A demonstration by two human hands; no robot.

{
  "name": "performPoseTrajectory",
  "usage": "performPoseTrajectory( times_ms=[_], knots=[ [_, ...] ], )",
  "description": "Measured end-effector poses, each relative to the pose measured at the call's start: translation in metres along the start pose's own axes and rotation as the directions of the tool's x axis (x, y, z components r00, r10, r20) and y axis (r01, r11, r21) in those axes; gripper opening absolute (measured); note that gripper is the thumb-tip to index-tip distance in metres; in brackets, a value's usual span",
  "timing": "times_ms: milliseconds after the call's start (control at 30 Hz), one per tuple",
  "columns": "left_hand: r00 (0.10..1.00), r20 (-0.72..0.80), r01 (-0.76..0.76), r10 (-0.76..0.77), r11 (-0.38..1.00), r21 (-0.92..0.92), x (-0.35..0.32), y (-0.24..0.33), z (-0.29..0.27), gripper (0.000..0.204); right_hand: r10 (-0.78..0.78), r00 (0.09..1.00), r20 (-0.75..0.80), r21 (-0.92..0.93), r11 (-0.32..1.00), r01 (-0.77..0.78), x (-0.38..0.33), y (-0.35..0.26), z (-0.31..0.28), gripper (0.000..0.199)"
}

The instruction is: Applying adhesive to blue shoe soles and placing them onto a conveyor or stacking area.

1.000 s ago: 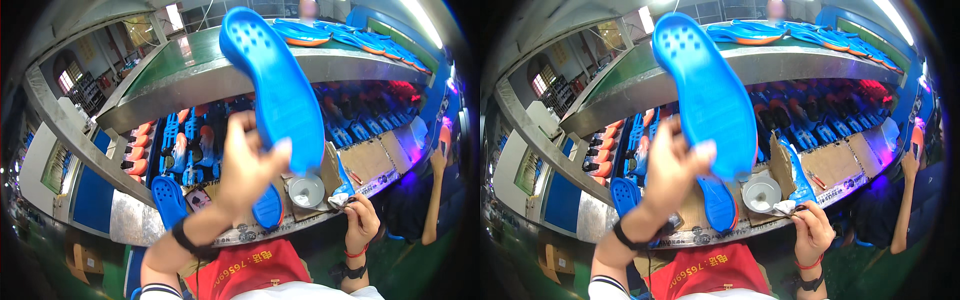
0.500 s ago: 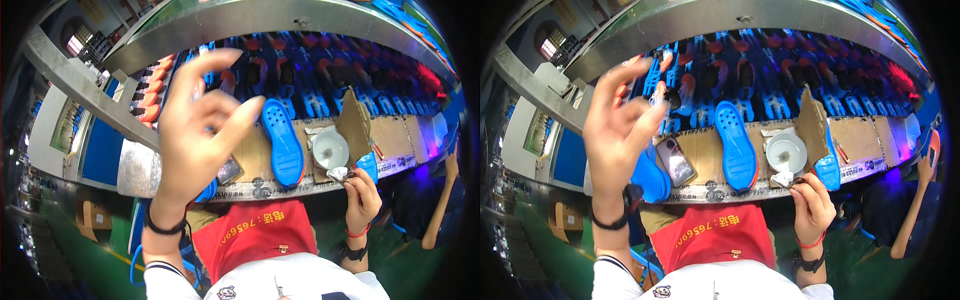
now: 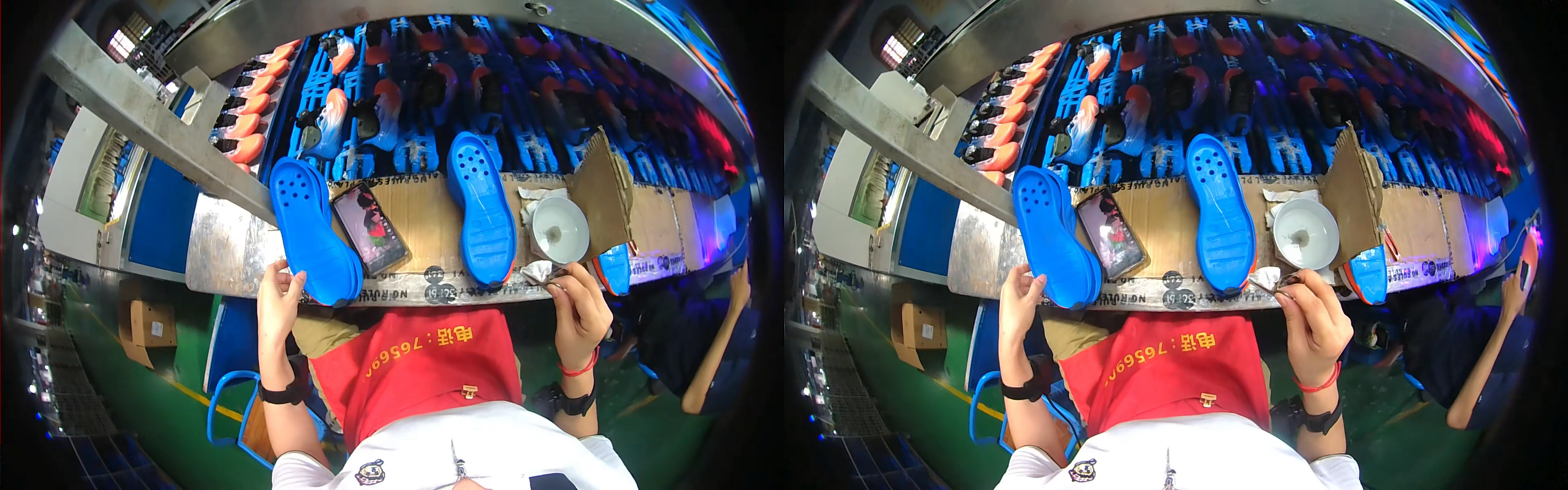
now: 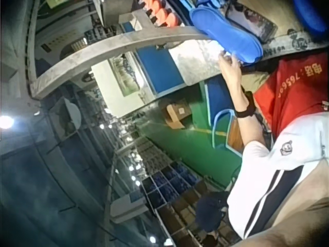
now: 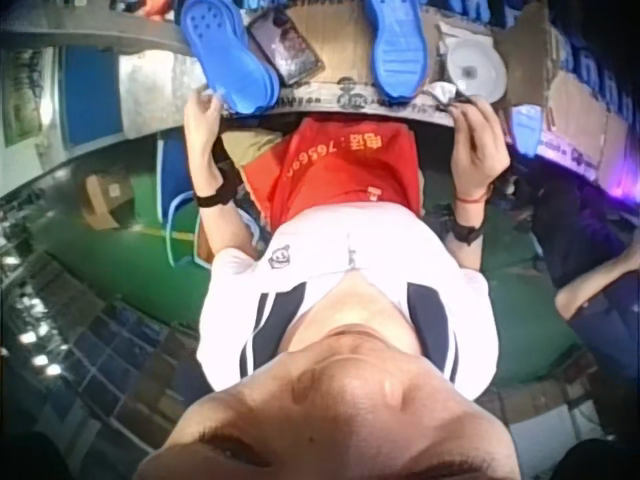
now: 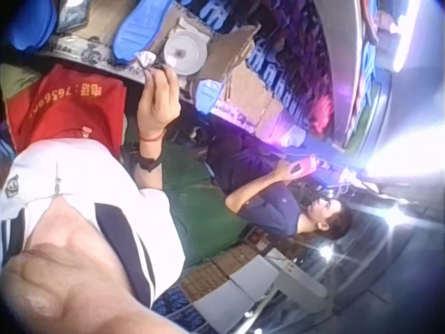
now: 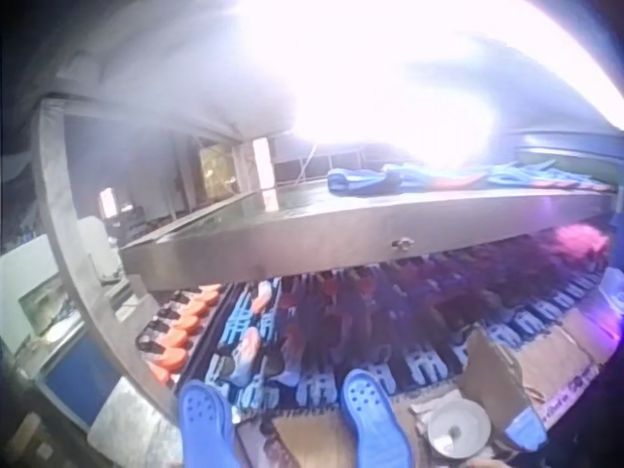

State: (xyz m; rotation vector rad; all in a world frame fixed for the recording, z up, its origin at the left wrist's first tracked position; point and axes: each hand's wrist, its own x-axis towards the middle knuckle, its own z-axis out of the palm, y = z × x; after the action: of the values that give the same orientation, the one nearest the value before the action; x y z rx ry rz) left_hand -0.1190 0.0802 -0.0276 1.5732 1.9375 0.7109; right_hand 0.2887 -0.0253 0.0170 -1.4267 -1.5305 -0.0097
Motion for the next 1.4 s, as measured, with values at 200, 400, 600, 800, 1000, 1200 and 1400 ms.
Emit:
performPoseTrajectory(
  times_ms=[200,400,600,800,1000,1200,1400],
  knots=[
    [0.98,0.155,0.198,-0.127,0.74,-0.643,-0.01,0.027,-0.026,0.028,0.008,1.0,0.013,-0.002,1.0,-0.008,-0.003,0.003,0.003,0.018],
    [0.984,0.132,0.065,0.122,0.442,-0.895,-0.04,0.073,-0.014,0.046,0.02,1.0,0.024,-0.03,0.999,-0.019,-0.003,0.003,0.003,0.019],
    [0.936,0.286,0.178,0.203,0.428,-0.886,-0.054,0.125,0.06,0.048,0.015,0.998,0.064,0.02,1.0,-0.016,0.002,-0.012,0.005,0.021],
    [0.932,0.062,-0.171,0.357,0.584,-0.794,-0.075,0.153,0.089,0.036,-0.085,0.986,0.142,0.126,0.99,0.067,0.006,-0.028,0.008,0.022],
    [0.92,0.008,-0.265,0.391,0.639,-0.722,-0.084,0.158,0.091,0.03,-0.203,0.961,0.188,0.013,0.979,0.204,0.01,-0.031,0.016,0.022],
    [0.901,-0.048,-0.336,0.432,0.622,-0.707,-0.085,0.158,0.09,0.035,-0.184,0.956,0.229,-0.014,0.981,0.193,0.009,-0.031,0.019,0.019],
    [0.899,-0.048,-0.342,0.435,0.629,-0.698,-0.085,0.159,0.088,0.037,-0.145,0.956,0.255,0.082,0.988,0.128,0.011,-0.029,0.018,0.019]
  ],
)
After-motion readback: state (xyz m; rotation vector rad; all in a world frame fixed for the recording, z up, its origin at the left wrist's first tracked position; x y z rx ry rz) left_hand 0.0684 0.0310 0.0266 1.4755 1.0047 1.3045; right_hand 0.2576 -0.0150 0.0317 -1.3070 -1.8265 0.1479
